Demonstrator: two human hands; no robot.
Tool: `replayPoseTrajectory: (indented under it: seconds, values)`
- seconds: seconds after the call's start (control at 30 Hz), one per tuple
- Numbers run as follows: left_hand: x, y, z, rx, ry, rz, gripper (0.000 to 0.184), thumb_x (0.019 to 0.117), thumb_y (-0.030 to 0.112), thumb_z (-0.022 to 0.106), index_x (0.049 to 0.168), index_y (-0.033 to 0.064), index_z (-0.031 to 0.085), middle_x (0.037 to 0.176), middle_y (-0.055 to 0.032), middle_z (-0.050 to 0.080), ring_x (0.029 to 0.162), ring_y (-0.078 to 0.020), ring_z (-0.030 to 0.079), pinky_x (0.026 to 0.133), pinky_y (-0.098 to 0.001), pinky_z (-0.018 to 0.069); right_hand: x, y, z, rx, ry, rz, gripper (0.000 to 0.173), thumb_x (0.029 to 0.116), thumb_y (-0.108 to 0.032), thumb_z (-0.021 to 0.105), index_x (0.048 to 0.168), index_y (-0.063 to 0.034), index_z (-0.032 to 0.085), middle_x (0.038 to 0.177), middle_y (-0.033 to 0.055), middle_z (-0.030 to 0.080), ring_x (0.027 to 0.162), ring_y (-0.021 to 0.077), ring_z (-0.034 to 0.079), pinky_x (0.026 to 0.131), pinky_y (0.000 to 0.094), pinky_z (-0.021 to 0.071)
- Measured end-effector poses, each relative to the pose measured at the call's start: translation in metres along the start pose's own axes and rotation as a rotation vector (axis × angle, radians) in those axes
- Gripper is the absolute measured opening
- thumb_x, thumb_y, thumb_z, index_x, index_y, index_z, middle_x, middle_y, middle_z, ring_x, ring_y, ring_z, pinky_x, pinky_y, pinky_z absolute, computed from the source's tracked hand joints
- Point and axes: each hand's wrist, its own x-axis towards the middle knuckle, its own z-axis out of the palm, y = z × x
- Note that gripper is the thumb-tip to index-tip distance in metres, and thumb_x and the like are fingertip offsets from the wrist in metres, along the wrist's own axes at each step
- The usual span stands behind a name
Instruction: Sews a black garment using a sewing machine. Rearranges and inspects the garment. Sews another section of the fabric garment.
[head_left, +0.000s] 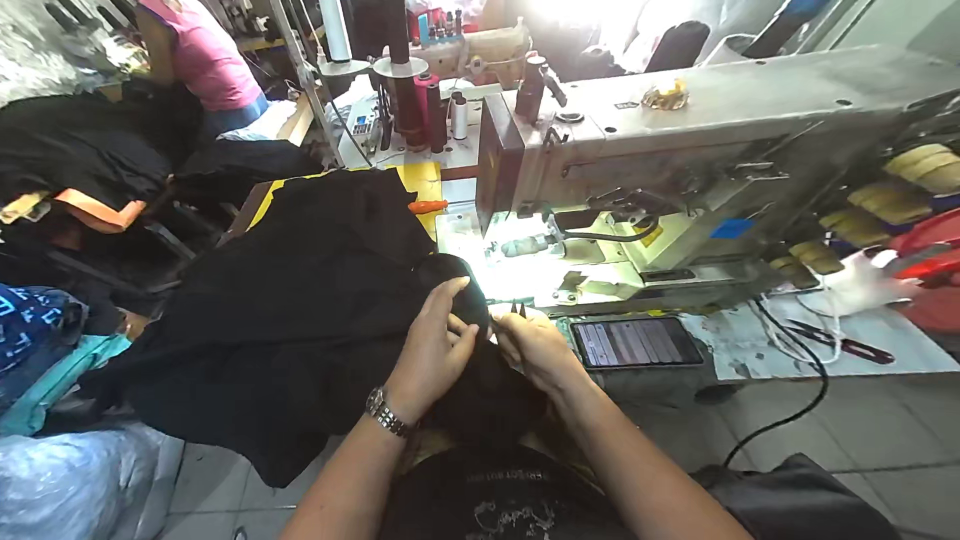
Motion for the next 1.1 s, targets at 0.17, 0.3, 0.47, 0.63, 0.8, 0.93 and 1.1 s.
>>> replayPoseTrajectory:
  seconds: [0.17,0.3,0.47,0.63,0.8,0.93,1.1]
  values:
    - [0.014,-0.006,0.008,0.043,-0.093,0.006,0.075,0.0909,0.015,0.071,0.158,0.0124,0.036,0.134,-0.0103,0.058,0.074,-0.0057,0.063,0.069,-0.0230,0.0576,-0.001,0.011,0.009,-0.271,0.086,-0.184,0.024,0.0932,-0.028,0.073,0.102,-0.0071,0.067,0.076,-0.0022,0.067,0.060,0.0050,0.059,0.055,0.0220,0.0491]
    - [0.015,-0.006,0.014,-0.028,-0.093,0.054,0.084,0.0897,0.019,0.078,0.159,0.0126,0.033,0.149,-0.0109,0.049,0.077,-0.0047,0.066,0.070,-0.0222,0.0593,0.001,0.008,0.006,-0.155,0.201,-0.141,0.011,0.0979,-0.014,0.065,0.091,-0.0050,0.065,0.066,-0.0001,0.060,0.049,0.0058,0.050,0.047,0.0216,0.0430]
    - [0.020,-0.012,0.009,0.111,0.202,0.194,0.022,0.0978,0.015,0.063,0.116,0.0033,0.069,0.126,-0.0110,0.064,0.080,-0.0072,0.065,0.067,-0.0229,0.0580,-0.002,-0.005,-0.001,0.090,0.166,-0.054,0.014,0.1011,-0.010,0.060,0.089,-0.0045,0.059,0.058,-0.0005,0.052,0.042,0.0054,0.044,0.043,0.0210,0.0419]
    - [0.068,-0.026,-0.015,0.371,-0.029,0.063,0.046,0.0982,0.026,0.068,0.140,0.0085,0.059,0.131,-0.0120,0.063,0.094,-0.0235,0.068,0.083,-0.0458,0.0589,-0.001,-0.010,-0.007,0.111,0.092,-0.100,0.009,0.0978,-0.008,0.061,0.089,-0.0055,0.059,0.057,-0.0013,0.050,0.042,0.0047,0.041,0.043,0.0209,0.0400]
    - [0.089,-0.007,-0.024,0.370,0.124,0.175,0.011,0.0954,0.010,0.068,0.102,0.0060,0.076,0.101,-0.0103,0.069,0.092,-0.0214,0.069,0.083,-0.0421,0.0594,0.006,-0.018,-0.021,-0.227,0.155,-0.193,0.014,0.0965,-0.018,0.067,0.086,-0.0096,0.063,0.064,-0.0032,0.056,0.050,0.0051,0.048,0.049,0.0218,0.0431]
    - [0.105,-0.015,-0.007,0.382,0.296,0.235,0.016,0.0955,0.003,0.064,0.109,0.0042,0.072,0.112,-0.0150,0.063,0.100,-0.0249,0.065,0.086,-0.0395,0.0582,0.019,-0.021,-0.012,-0.341,0.256,-0.171,0.022,0.0987,-0.018,0.066,0.080,-0.0080,0.060,0.057,-0.0024,0.054,0.044,0.0065,0.050,0.044,0.0218,0.0455]
    - [0.082,-0.020,-0.002,0.323,0.312,0.160,0.021,0.0937,0.011,0.069,0.114,0.0046,0.068,0.133,-0.0159,0.057,0.109,-0.0219,0.066,0.084,-0.0370,0.0608,0.024,-0.019,-0.008,-0.228,0.282,-0.132,0.024,0.1003,-0.017,0.064,0.079,-0.0063,0.060,0.056,-0.0013,0.054,0.041,0.0069,0.048,0.042,0.0219,0.0453]
